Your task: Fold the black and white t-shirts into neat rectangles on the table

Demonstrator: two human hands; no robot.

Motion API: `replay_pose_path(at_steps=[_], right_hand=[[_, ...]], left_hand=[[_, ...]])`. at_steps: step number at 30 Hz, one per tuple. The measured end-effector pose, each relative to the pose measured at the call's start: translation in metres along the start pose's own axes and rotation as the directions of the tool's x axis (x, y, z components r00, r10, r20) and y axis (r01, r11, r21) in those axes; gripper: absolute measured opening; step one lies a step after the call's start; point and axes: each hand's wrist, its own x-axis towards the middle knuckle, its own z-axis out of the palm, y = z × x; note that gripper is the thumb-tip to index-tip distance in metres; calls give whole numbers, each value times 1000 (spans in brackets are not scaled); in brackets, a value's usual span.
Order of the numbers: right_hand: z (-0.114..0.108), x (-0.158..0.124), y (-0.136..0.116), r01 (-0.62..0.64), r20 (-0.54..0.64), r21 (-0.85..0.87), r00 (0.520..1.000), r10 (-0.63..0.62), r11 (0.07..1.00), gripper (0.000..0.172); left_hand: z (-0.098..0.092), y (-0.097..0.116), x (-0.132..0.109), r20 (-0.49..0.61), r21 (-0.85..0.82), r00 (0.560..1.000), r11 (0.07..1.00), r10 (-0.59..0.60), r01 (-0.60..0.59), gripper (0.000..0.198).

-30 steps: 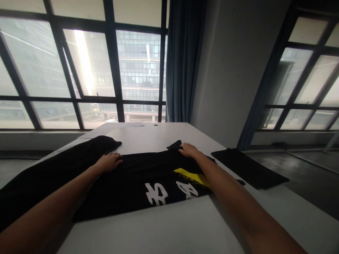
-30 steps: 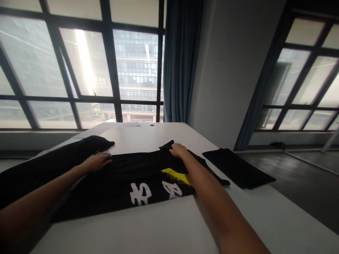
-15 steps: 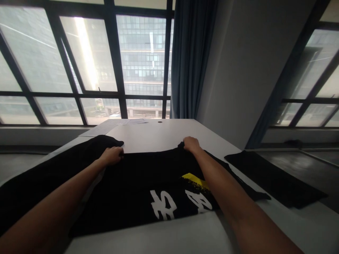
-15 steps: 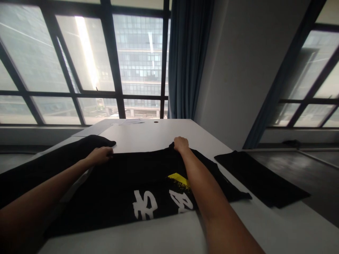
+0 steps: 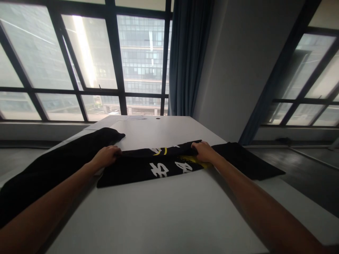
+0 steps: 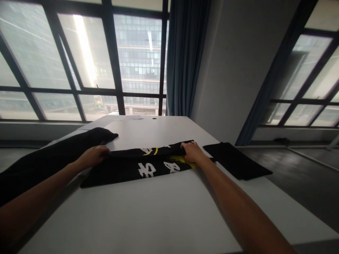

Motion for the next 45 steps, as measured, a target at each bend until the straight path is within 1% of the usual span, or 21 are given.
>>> replay_pose_path(at_steps=[2,6,7,9,11,12,14,15,17,20,22,25,30,34,36,37,39,41,43,44,45], right_hand=[[1,-12,-1,-8,-17,21,1000,9,1000,46],[-7,-29,-1,-34,-101,-46,994,29,998,24],[-11,-33,-1,-41,-81,-50,996,37,998,23],[-16,-39,-1,-75,61,-12,995,75,997,32],[-19,-43,-2,-159,212,21,966,152,987,45],[-19,-44,-4,-213,233,18,951,203,977,51],[-13,-44,-8,-326,185,-5,929,321,945,67],[-8,-44,-12,-379,165,-6,912,375,925,75],[7,-41,-20,-455,196,13,875,444,891,88],[34,-32,-33,-490,271,19,842,467,872,95],[48,-21,-41,-486,238,-2,849,472,874,97],[58,9,-47,-445,189,-10,879,439,896,95],[61,84,-51,-358,216,59,916,338,932,91],[68,145,-49,-242,245,113,947,209,964,93],[73,168,-46,-197,247,135,956,160,971,91],[74,177,-44,-186,238,138,960,150,973,89],[75,188,-43,-216,192,110,962,192,970,83],[71,192,-46,-319,104,54,944,312,946,77],[62,188,-55,-414,10,35,910,414,910,74],[56,183,-61,-428,-22,47,903,429,903,71],[50,176,-69,-412,-36,69,909,415,909,68]], left_hand=[[3,3,-9,20,16,1000,1000,-8,8,36],[3,4,-22,19,35,999,999,-30,29,33],[2,4,-24,18,26,999,999,-28,27,32],[3,2,-28,9,-4,1000,1000,-17,17,37],[7,1,-31,-19,-49,1000,999,3,-4,49],[11,1,-32,-34,-79,999,997,15,-17,55],[19,2,-32,-16,-136,999,990,41,-43,65],[24,3,-32,25,-159,998,986,50,-45,70],[32,2,-32,141,-185,988,982,58,-31,76],[38,-2,-31,260,-192,965,981,44,7,73],[38,-6,-30,286,-171,958,985,13,38,73],[35,-10,-29,304,-124,950,986,-73,115,77],[34,-16,-28,317,-65,929,973,-192,223,79],[38,-17,-29,243,-35,931,957,-271,288,78],[40,-14,-28,180,-36,950,963,-255,266,78],[40,-11,-28,146,-40,964,972,-224,232,77],[40,-3,-27,107,-61,985,988,-138,145,72],[38,4,-26,128,-99,989,991,-77,90,67],[37,11,-26,178,-119,982,989,-65,87,65],[36,14,-27,197,-115,978,989,-71,95,65],[36,17,-27,211,-104,974,989,-79,102,65]])
